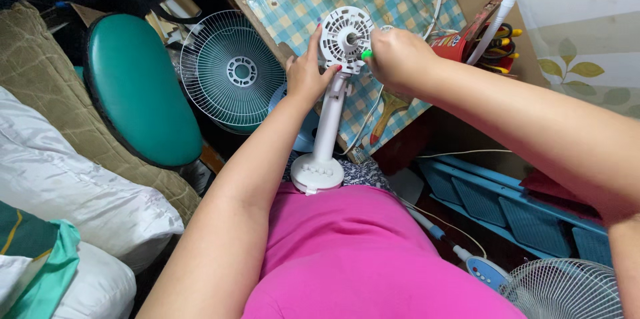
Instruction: The person assembles a small white pedestal fan while seated. They use a green screwdriver to tighten the central hub, then attach the front wire cage and secure it with a plastic nut.
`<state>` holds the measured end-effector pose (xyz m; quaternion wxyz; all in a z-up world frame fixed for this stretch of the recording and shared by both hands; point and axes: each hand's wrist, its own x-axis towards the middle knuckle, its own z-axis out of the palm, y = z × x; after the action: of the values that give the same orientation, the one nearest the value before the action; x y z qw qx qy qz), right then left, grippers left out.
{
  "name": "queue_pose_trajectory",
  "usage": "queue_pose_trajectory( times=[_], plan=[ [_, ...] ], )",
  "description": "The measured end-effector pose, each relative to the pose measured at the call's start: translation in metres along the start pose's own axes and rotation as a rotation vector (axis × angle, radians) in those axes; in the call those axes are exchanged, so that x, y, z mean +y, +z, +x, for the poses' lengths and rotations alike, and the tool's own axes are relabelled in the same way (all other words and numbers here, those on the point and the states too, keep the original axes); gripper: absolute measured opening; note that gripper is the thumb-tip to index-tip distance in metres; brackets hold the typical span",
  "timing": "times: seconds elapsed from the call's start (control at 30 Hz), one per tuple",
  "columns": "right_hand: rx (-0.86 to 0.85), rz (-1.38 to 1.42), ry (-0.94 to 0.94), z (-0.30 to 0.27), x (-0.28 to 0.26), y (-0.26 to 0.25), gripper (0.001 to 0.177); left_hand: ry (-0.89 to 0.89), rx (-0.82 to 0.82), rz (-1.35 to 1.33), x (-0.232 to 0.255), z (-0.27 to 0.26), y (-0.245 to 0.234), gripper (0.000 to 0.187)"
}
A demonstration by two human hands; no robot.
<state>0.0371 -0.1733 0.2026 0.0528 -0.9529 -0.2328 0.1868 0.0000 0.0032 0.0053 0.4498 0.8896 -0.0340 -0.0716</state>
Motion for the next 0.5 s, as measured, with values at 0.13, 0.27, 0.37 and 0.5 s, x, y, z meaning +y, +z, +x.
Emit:
queue_pose_trajectory(
  times=[0.13,0.27,0.37,0.5],
  plan=[
    [0.038,-0.493,-0.541,-0.001,0.008,-0.006,0.016,0.004,-0.002,-0.015,-0.002,0.0,-0.002,0.104],
    [-0.029,-0.637,-0.639,0.001,0.021,0.0,0.013,-0.013,-0.005,-0.028,-0.002,-0.006,0.001,0.101],
    [-0.022,-0.432,-0.536,-0.008,0.028,0.004,0.012,-0.009,-0.002,-0.072,0.0,-0.007,-0.001,0.102],
    [-0.025,-0.086,-0.127,-0.008,0.029,0.015,0.032,-0.027,-0.023,-0.063,0.001,-0.006,-0.003,0.101]
  ],
)
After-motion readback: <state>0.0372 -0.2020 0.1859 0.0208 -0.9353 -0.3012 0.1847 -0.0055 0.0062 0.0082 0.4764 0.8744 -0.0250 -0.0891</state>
